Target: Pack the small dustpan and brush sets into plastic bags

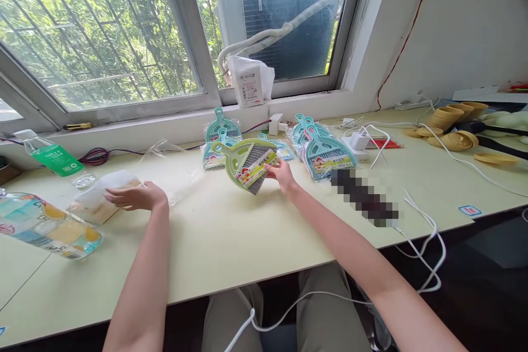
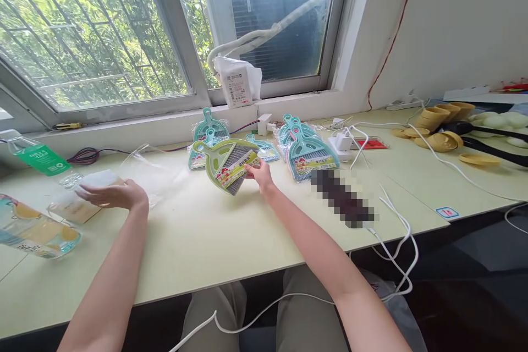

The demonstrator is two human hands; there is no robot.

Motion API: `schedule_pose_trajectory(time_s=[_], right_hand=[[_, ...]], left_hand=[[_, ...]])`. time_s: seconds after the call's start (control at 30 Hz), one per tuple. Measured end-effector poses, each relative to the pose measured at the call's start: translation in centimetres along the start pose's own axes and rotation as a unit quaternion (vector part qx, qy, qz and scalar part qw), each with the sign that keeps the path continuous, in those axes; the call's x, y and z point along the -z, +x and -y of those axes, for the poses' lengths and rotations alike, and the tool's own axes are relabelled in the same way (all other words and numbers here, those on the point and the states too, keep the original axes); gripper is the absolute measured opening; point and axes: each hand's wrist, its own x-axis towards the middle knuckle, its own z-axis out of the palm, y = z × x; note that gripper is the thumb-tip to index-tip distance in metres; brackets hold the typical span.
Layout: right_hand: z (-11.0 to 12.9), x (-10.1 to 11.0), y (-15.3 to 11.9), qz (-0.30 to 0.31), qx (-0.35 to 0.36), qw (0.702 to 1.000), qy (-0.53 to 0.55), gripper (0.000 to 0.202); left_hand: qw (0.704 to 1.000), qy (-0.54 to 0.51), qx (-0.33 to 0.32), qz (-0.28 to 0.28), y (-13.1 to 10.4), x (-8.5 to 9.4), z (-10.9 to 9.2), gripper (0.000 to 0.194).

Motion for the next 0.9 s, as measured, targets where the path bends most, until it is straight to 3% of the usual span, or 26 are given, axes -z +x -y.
schedule_pose_trajectory(time_s=[0.03,0.07,0.1,0.13,0.17,0.23,0.27,0.3,0.37,0.5,0.63,0.73,0.83,0.9], right_hand=[[-0.1,-0.1,-0.1,-0.001,-0.001,1.000,0.011,0.033],[-0.2,-0.2,-0.1,0.001,-0.001,1.000,0.019,0.033],[-0.3,-0.4,-0.3,0.004,-0.002,1.000,0.024,0.033],[-0.3,-0.5,-0.4,0.010,-0.001,1.000,0.028,0.034],[-0.4,-0.7,-0.5,0.018,-0.001,0.999,0.031,0.034],[-0.6,-0.9,-0.6,0.042,-0.001,0.999,0.030,0.034],[-0.6,-0.9,-0.5,0.054,-0.002,0.998,0.026,0.034],[-0.7,-0.7,-0.4,0.066,-0.007,0.998,0.019,0.033],[-0.7,-0.3,0.0,0.099,-0.028,0.995,-0.013,0.029],[-0.4,0.7,0.5,0.178,-0.030,0.958,-0.224,0.034],[0.4,0.8,-0.5,0.171,0.084,0.842,-0.504,0.079],[1.0,0.5,-1.3,0.179,0.108,0.773,-0.599,0.099],[1.5,0.5,-1.3,0.168,0.137,0.760,-0.613,0.090],[1.6,0.6,-0.9,0.121,0.171,0.772,-0.600,0.068]], left_hand=[[0.995,0.026,-0.048,-0.082,-0.4,-0.1,-0.5,0.064],[0.989,0.038,-0.091,-0.112,-1.0,-0.7,-1.1,0.065],[0.990,0.023,-0.114,-0.074,-1.9,-1.5,-1.7,0.059],[0.994,-0.020,-0.105,0.019,-3.1,-2.6,-2.3,0.049],[0.985,-0.079,-0.055,0.141,-4.4,-3.7,-2.8,0.042],[0.911,-0.176,0.080,0.365,-7.4,-5.9,-3.5,0.049],[0.875,-0.198,0.135,0.421,-8.8,-6.8,-3.7,0.051],[0.858,-0.210,0.178,0.433,-10.0,-7.4,-3.8,0.049],[0.858,-0.221,0.217,0.409,-11.5,-7.9,-3.7,0.045],[0.895,-0.256,0.166,0.327,-10.7,-7.5,-3.0,0.039],[0.898,-0.292,0.167,0.284,-8.5,-7.2,-2.7,0.036],[0.891,-0.307,0.166,0.289,-8.0,-7.2,-3.0,0.037],[0.895,-0.303,0.159,0.286,-8.3,-7.2,-3.3,0.036],[0.899,-0.297,0.159,0.279,-8.5,-7.1,-3.3,0.034]])
